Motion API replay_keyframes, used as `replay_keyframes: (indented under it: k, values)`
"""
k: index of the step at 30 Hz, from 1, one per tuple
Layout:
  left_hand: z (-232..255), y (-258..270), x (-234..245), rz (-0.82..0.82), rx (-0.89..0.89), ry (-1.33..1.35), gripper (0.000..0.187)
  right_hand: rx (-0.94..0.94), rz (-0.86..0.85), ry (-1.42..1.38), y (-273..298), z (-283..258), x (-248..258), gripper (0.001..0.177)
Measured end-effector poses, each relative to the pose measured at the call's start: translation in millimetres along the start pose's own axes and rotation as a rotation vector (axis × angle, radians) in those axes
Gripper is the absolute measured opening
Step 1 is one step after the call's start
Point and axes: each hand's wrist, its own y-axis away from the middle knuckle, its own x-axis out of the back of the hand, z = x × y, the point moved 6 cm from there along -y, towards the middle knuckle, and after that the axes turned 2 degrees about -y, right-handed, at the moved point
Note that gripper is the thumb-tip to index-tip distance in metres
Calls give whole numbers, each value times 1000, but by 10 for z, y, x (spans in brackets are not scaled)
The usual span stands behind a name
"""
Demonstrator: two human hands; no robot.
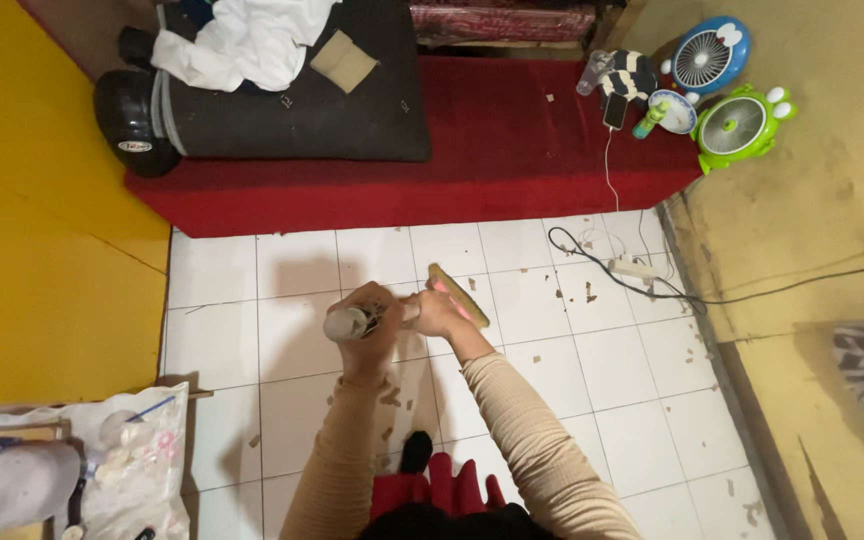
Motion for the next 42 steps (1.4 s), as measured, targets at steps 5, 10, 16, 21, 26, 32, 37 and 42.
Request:
replay_keyframes:
  k: [5, 10, 16, 21, 26, 32, 37, 42]
  values:
    - [41, 323, 172, 16, 14, 19, 15, 58, 60, -37, 332, -188, -200, 34]
    - [246, 611, 300, -43, -155, -31, 15, 31, 96, -64, 565, -271, -477, 38]
    - [348, 980, 459, -45, -58, -42, 16, 53, 137, -110, 928, -373, -732, 31]
    - [459, 1108, 461, -58, -53, 28, 21, 30, 131, -9, 1146, -424, -812, 26]
    - [649, 1036, 438, -61, -76, 148, 24, 25, 197, -104, 1218, -462, -670, 28]
    - [731, 848, 282, -80, -52, 295, 22, -16, 250, -98, 1243, -302, -401, 38]
    - [426, 671, 4, -164, 47, 386, 23, -42, 311, -26, 1164, 142, -170, 46]
    - [-81, 461, -279, -186, 96, 346, 29, -73, 382, -29, 907, 668, -4, 43]
